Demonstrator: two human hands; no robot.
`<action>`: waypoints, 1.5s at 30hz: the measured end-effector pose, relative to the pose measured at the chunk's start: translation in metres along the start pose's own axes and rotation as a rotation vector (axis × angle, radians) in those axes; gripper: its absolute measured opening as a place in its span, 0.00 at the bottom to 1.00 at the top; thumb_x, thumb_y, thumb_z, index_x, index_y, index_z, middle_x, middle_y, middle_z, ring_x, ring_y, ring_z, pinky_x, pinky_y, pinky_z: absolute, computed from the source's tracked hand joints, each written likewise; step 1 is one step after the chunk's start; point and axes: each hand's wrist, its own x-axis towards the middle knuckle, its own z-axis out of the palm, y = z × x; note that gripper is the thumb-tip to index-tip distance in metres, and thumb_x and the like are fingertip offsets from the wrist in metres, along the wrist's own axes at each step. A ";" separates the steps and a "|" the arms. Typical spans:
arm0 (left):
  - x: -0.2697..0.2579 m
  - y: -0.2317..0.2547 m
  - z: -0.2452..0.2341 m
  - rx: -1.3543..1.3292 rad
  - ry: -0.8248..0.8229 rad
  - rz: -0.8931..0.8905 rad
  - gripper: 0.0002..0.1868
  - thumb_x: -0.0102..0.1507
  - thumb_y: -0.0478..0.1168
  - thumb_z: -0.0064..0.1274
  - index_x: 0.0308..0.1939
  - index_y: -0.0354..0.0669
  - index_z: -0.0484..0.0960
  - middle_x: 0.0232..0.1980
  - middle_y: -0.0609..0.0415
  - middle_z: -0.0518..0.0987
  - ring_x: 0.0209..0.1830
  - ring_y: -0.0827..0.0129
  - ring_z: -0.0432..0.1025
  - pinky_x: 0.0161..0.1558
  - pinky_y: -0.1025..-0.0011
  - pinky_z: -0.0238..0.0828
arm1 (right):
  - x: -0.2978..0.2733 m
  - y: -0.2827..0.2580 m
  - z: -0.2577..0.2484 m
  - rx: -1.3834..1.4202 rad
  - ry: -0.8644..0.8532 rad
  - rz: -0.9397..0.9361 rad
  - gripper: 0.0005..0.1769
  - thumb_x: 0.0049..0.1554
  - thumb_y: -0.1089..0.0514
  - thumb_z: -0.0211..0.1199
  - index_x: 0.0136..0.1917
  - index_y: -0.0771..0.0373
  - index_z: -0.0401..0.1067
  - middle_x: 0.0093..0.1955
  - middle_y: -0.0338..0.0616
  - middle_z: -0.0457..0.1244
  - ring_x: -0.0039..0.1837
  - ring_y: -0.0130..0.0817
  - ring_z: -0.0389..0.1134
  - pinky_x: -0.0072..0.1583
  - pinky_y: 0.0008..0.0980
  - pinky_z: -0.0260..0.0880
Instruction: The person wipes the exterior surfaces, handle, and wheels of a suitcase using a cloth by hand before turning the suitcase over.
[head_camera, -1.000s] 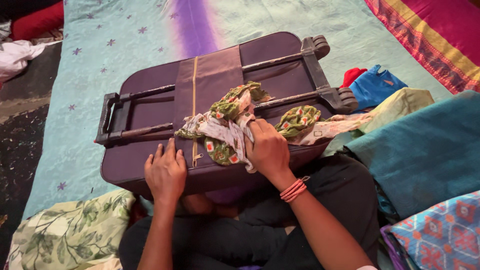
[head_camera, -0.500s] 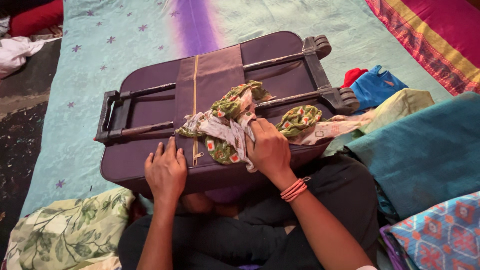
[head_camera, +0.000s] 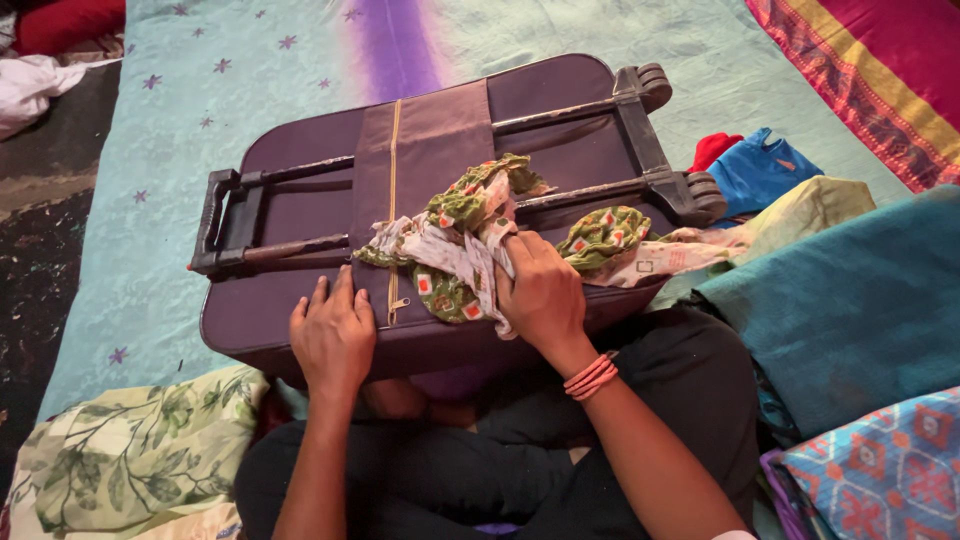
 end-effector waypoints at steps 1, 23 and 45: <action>0.000 0.000 0.000 0.000 -0.001 -0.005 0.23 0.69 0.45 0.45 0.64 0.37 0.80 0.59 0.42 0.82 0.66 0.49 0.72 0.66 0.51 0.60 | 0.000 0.000 0.000 -0.001 -0.003 0.004 0.12 0.54 0.60 0.65 0.51 0.66 0.71 0.51 0.50 0.66 0.55 0.53 0.69 0.54 0.47 0.70; -0.007 -0.002 0.003 -0.012 -0.012 -0.031 0.24 0.70 0.45 0.44 0.65 0.37 0.79 0.60 0.41 0.81 0.67 0.50 0.71 0.68 0.51 0.59 | -0.004 0.000 0.003 -0.014 -0.034 0.005 0.13 0.55 0.59 0.65 0.52 0.66 0.71 0.53 0.50 0.66 0.56 0.53 0.69 0.55 0.47 0.70; -0.008 -0.003 0.005 -0.009 0.004 -0.024 0.23 0.70 0.45 0.44 0.64 0.37 0.79 0.60 0.43 0.82 0.67 0.51 0.71 0.68 0.52 0.59 | -0.004 -0.003 0.000 -0.006 -0.043 0.007 0.13 0.54 0.60 0.65 0.52 0.66 0.71 0.52 0.50 0.66 0.56 0.53 0.69 0.55 0.47 0.70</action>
